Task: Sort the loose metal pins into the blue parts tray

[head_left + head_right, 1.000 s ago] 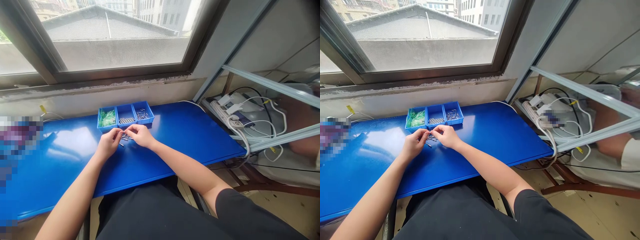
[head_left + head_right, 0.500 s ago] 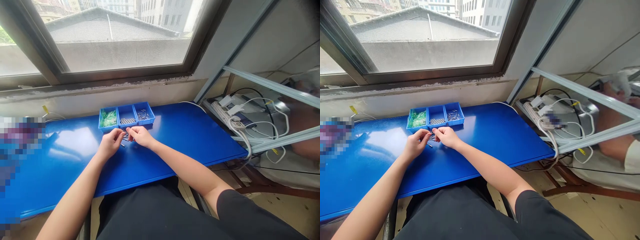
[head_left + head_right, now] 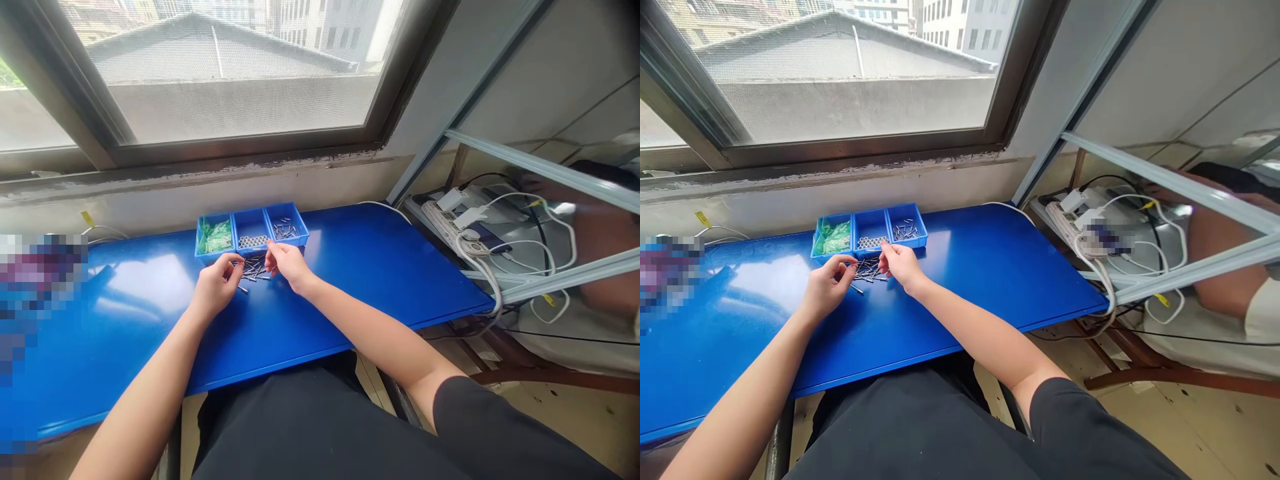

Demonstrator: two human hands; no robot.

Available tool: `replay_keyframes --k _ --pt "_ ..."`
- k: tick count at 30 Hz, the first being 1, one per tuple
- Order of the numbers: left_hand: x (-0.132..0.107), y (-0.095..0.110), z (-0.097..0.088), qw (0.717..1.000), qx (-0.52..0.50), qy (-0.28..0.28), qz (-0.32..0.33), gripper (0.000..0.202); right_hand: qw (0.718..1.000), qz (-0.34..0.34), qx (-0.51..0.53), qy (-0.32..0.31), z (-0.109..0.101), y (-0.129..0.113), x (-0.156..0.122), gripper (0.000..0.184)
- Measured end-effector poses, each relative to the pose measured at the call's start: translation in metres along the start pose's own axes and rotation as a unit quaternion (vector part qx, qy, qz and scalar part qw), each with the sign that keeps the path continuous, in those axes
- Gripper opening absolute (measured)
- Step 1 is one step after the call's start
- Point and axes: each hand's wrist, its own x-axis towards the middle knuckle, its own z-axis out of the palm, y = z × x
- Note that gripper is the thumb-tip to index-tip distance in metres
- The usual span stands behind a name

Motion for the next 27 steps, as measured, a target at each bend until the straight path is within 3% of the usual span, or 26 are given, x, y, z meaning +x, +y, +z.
replay_keyframes --k 9,14,17,20,22,27 --pt "-0.001 -0.002 0.001 1.000 0.002 -0.008 0.010 0.017 0.994 0.025 0.049 0.100 -0.009 -0.001 0.012 0.042" --pt "-0.001 -0.001 0.000 1.000 0.008 -0.013 0.013 0.017 0.990 0.042 0.077 0.113 -0.010 -0.002 0.013 0.040" --pt "-0.001 -0.001 0.000 1.000 0.006 -0.017 0.010 0.018 0.993 0.012 0.048 0.106 -0.009 -0.001 0.012 0.042" --pt "0.000 -0.001 0.000 1.000 0.011 -0.016 0.010 0.018 0.993 -0.082 0.000 0.080 -0.009 -0.006 0.004 0.046" --pt "-0.001 -0.001 0.000 1.000 0.017 -0.017 0.012 0.017 0.980 -0.184 -0.033 0.068 -0.009 -0.018 -0.008 0.049" --pt "-0.003 0.000 0.000 0.999 0.028 -0.018 0.003 0.018 0.894 -0.439 -0.044 0.077 -0.006 -0.085 -0.071 0.042"
